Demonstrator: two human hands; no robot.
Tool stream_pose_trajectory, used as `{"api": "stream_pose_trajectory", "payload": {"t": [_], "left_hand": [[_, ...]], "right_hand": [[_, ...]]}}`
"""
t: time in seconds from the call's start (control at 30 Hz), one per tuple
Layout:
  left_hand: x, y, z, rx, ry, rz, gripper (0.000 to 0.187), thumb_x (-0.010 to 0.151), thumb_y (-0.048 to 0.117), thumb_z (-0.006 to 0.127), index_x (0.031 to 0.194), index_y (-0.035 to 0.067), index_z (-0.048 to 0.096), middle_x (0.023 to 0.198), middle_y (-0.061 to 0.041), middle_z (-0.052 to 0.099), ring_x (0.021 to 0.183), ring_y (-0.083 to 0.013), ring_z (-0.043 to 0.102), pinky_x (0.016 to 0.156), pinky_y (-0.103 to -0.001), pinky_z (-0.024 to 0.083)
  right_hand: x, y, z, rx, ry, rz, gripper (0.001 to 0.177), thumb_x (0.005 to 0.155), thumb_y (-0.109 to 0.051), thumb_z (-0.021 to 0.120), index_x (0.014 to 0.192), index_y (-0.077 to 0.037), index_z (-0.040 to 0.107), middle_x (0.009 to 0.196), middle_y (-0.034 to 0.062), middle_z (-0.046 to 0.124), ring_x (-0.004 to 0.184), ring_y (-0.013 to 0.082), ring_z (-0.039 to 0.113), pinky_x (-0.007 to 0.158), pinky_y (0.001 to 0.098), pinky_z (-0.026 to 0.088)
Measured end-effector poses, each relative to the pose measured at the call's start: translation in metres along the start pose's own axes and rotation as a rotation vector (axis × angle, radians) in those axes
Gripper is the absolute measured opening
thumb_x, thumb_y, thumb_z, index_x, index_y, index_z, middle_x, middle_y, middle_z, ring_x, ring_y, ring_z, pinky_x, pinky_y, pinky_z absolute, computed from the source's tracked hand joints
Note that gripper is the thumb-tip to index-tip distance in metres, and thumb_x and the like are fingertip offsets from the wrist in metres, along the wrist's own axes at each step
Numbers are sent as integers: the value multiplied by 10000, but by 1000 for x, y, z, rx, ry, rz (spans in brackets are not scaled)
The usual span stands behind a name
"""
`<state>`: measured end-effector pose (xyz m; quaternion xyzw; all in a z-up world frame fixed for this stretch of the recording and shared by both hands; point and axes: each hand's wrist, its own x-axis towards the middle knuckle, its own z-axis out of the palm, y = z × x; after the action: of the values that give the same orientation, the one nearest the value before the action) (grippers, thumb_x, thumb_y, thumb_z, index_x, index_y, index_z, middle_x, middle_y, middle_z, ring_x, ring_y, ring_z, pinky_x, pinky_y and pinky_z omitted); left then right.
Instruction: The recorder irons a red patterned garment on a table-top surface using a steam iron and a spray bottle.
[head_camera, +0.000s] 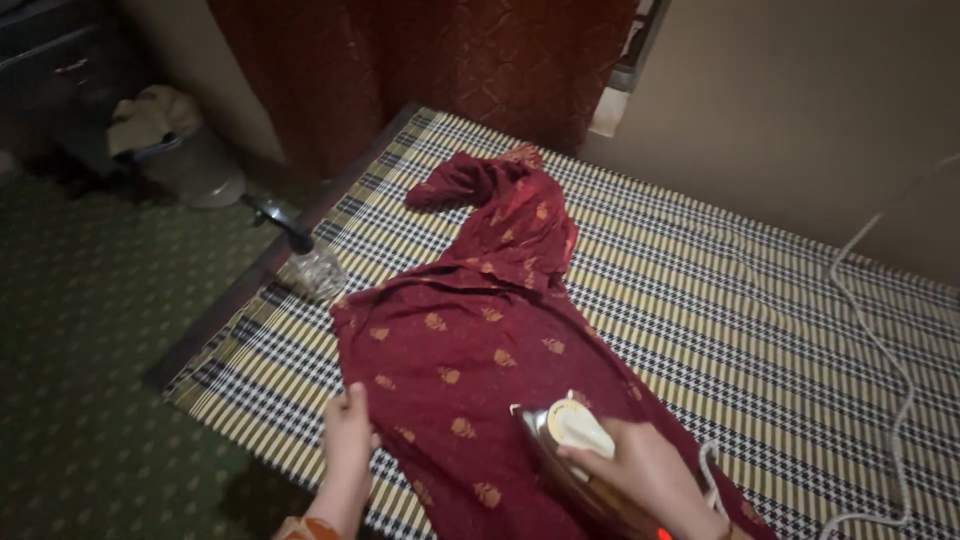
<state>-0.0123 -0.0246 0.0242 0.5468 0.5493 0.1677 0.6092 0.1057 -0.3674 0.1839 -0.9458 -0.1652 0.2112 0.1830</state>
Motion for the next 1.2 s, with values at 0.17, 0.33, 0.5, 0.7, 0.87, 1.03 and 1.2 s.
{"api": "stream_pose_trajectory", "payload": {"t": [0.17, 0.33, 0.5, 0.7, 0.87, 1.03, 1.2], "left_hand": [[-61, 5, -2, 64, -213, -167, 419, 980, 425, 635, 1144, 44, 579, 838, -51, 629, 583, -145, 510, 483, -291, 410], [-80, -40, -10, -58, -371, -158, 370, 912, 259, 734, 1111, -14, 585, 759, -36, 585, 555, -121, 578, 470, -292, 471], [-89, -59, -19, -17, -108, -30, 277, 982, 260, 676, 1027, -7, 619, 711, -55, 559, 563, -126, 492, 499, -301, 432], [-93, -69, -28, 109, 43, 54, 252, 972, 252, 682, 937, 3, 663, 775, -102, 674, 582, -169, 624, 570, -326, 522], [-87, -46, -25, 132, 11, 34, 262, 947, 286, 694, 982, 28, 663, 791, -52, 693, 582, -139, 639, 566, -306, 542], [-65, -43, -22, 103, 6, 38, 260, 924, 277, 717, 1042, 52, 661, 777, -86, 683, 535, -174, 567, 490, -342, 455], [-60, -49, -25, 141, 63, 138, 276, 922, 259, 741, 937, -4, 659, 745, -78, 713, 545, -167, 639, 520, -302, 523]], "right_hand": [[39, -20, 0, -6, 61, -84, 646, 752, -667, 696, 954, -61, 786, 788, 199, 767, 728, 343, 771, 703, 449, 599], [93, -47, -3, -12, 166, -132, 723, 789, -713, 657, 970, -23, 771, 834, 198, 756, 746, 327, 766, 707, 458, 600], [101, -43, 4, 156, 112, -134, 699, 796, -701, 632, 977, -45, 790, 816, 172, 782, 714, 286, 770, 715, 412, 604], [20, -34, 14, 53, -129, -86, 657, 765, -666, 667, 1074, -98, 784, 800, 128, 795, 708, 262, 813, 725, 381, 650], [-16, -48, 16, -34, -191, -211, 682, 724, -688, 719, 1104, -127, 794, 821, 149, 789, 751, 286, 791, 729, 406, 621], [10, -75, 24, -55, -169, -248, 673, 727, -706, 707, 1022, -109, 800, 831, 154, 786, 751, 289, 786, 718, 422, 613], [38, -119, 26, -72, -17, -235, 677, 759, -716, 667, 1034, -107, 773, 866, 162, 768, 795, 318, 766, 744, 459, 593]]}}
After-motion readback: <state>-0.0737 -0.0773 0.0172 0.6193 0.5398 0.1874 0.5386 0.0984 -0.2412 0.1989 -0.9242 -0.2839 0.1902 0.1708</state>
